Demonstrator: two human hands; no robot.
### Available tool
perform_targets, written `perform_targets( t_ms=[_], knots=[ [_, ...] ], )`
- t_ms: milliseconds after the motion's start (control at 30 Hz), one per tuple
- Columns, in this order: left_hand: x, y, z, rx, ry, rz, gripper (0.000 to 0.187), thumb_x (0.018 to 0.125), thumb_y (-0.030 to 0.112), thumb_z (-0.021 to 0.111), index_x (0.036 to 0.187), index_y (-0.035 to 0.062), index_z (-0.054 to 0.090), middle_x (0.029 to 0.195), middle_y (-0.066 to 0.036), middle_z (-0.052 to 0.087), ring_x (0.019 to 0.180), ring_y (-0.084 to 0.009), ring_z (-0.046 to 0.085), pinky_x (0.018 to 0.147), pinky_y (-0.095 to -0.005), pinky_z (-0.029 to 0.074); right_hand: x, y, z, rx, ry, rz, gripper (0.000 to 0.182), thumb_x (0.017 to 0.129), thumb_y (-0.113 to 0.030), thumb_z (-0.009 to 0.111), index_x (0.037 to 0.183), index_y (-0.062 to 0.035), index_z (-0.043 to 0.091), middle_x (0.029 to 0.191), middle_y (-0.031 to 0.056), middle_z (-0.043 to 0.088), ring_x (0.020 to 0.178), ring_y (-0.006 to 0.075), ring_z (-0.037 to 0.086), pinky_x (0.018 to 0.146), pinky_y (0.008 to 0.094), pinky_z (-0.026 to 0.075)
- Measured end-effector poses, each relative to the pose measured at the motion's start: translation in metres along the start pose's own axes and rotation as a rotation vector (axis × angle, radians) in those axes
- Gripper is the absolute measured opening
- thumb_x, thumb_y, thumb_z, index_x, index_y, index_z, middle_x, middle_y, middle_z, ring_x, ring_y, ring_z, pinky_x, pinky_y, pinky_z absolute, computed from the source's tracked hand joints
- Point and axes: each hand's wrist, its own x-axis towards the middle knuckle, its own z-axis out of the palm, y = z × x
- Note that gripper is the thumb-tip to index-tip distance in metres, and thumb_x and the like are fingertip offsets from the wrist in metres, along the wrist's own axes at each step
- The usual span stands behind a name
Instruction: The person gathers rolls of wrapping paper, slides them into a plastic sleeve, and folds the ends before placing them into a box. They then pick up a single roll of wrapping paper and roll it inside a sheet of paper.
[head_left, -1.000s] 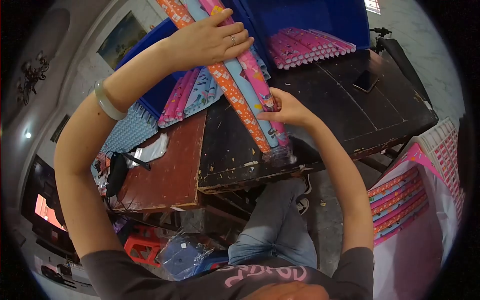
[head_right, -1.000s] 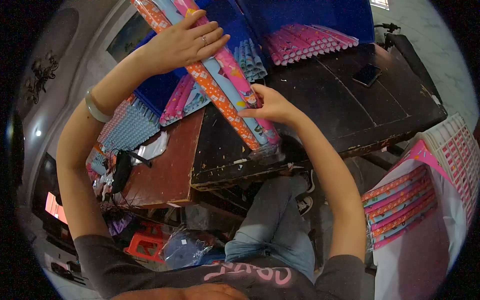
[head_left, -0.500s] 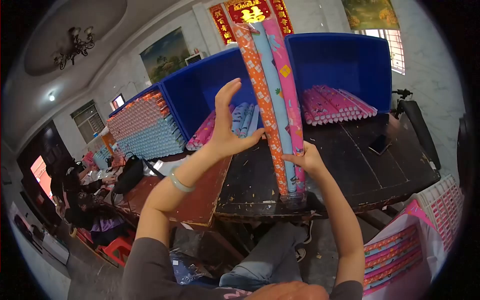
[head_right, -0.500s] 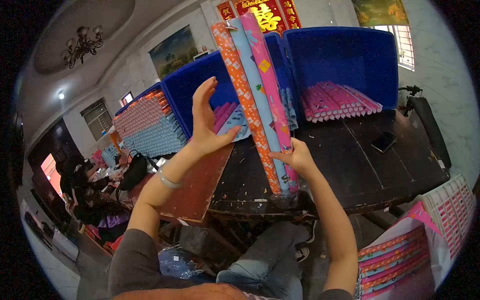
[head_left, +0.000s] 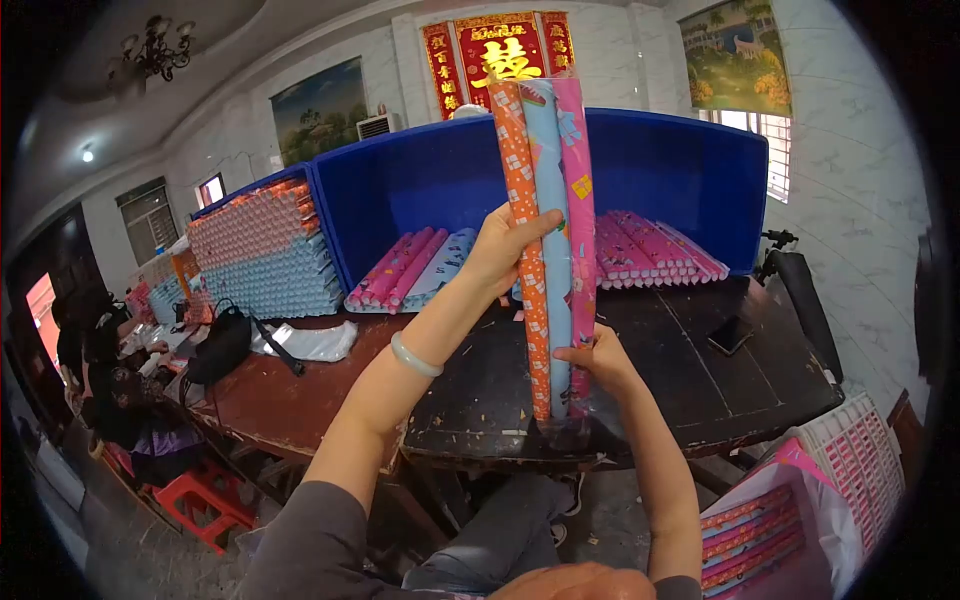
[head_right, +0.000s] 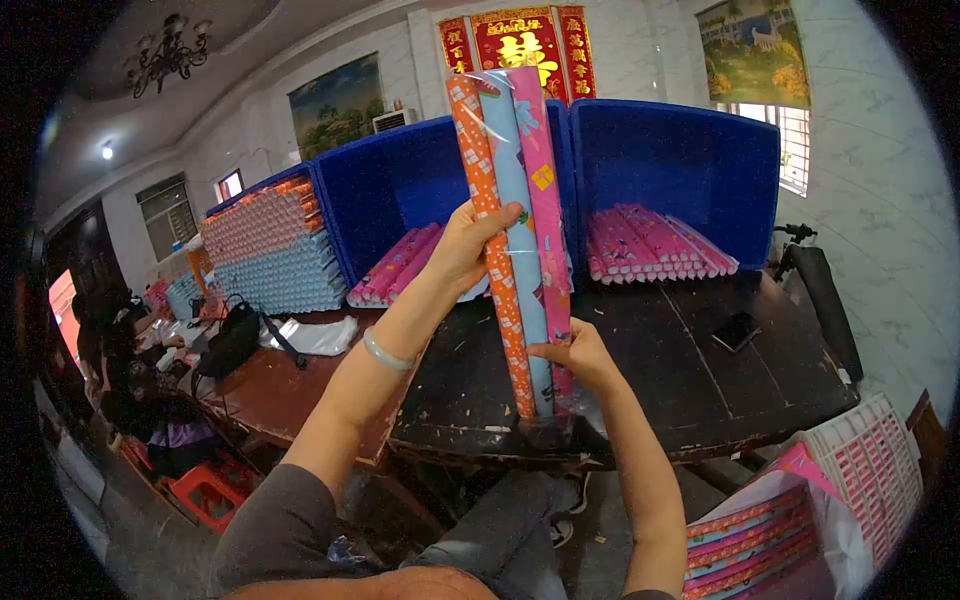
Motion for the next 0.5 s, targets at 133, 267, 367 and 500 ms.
perform_targets(
  t_ms=[133,267,367,500],
  knots=[
    [-0.011,-0.008,0.005,0.236,0.017,0.046,0.028,0.08,0.005,0.073,0.104,0.0005,0.058,0.093,-0.007,0.066,0.078,-0.0137,0.065,0.07,-0.029,0.055,0.001,0.002,-0.001,0.009,-0.025,-0.013,0.035,0.073,-0.005,0.078,0.105,-0.0017,0.064,0.094,0.0033,0.068,0.084,0.0101,0.062,0.077,0.0276,0.049],
    [-0.014,-0.011,0.003,0.156,0.034,-0.019,0.029,0.078,0.001,0.073,0.104,-0.0009,0.06,0.094,-0.008,0.066,0.081,-0.0137,0.065,0.07,-0.0293,0.055,-0.005,-0.013,0.002,0.135,0.031,-0.07,0.033,0.074,-0.006,0.078,0.105,-0.0021,0.064,0.093,0.0021,0.068,0.083,0.0091,0.062,0.075,0.0261,0.049],
    [-0.011,-0.007,0.005,0.14,0.026,-0.012,0.028,0.079,0.0,0.073,0.104,-0.0014,0.061,0.095,-0.008,0.067,0.081,-0.0138,0.065,0.07,-0.029,0.055,-0.003,-0.012,-0.004,-0.036,0.048,-0.059,0.028,0.075,-0.005,0.075,0.101,-0.0019,0.063,0.091,0.0026,0.067,0.082,0.0104,0.062,0.075,0.0268,0.049],
    [-0.011,0.007,0.009,0.08,-0.008,-0.052,0.03,0.079,0.0,0.073,0.106,-0.0013,0.06,0.097,-0.008,0.067,0.083,-0.0134,0.065,0.073,-0.0286,0.054,-0.006,-0.023,0.005,-0.042,0.044,-0.08,0.028,0.074,-0.006,0.076,0.099,-0.0026,0.064,0.087,0.0015,0.067,0.079,0.0091,0.061,0.072,0.025,0.048]
  ],
)
